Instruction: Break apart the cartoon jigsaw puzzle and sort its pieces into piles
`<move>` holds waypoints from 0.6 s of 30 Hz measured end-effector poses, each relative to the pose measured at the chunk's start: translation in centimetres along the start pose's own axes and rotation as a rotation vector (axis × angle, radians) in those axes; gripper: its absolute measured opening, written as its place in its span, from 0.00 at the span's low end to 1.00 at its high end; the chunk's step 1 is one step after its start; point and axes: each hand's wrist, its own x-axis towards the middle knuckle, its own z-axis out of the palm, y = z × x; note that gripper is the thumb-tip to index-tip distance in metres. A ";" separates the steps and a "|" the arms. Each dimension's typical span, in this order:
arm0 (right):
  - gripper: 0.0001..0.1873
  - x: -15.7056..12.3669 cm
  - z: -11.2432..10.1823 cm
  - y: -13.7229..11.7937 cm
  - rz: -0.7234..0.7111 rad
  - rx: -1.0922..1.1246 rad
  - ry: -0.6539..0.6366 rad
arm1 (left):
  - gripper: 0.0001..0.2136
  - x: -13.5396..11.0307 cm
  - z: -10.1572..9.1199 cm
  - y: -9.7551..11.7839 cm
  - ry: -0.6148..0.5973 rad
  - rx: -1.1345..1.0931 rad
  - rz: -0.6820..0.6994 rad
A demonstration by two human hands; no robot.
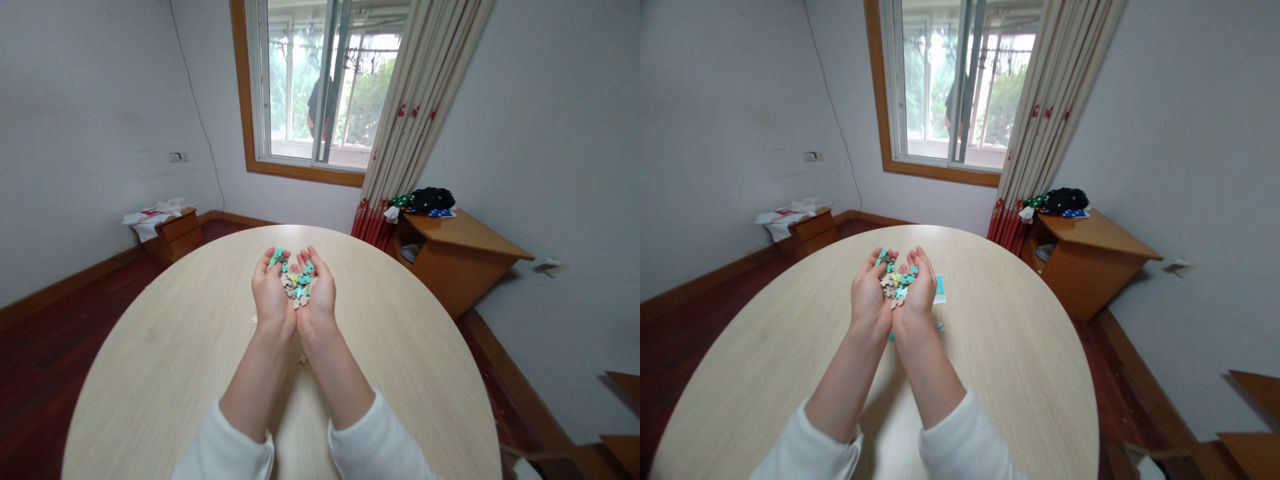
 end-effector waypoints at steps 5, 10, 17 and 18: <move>0.22 -0.1 -0.3 0.6 -0.021 -0.114 -0.102 | 0.05 0.5 -0.3 -0.4 0.005 -0.042 0.032; 0.26 -0.2 -0.6 0.8 -0.020 -0.123 -0.178 | 0.04 0.8 -0.4 -0.3 0.000 -0.021 0.070; 0.27 0.4 -0.6 0.4 -0.078 -0.053 -0.127 | 0.07 1.1 -0.3 -0.8 -0.038 -0.109 -0.089; 0.26 0.7 -0.6 0.4 -0.085 -0.044 -0.116 | 0.06 1.1 -0.3 -1.0 -0.039 -0.112 -0.111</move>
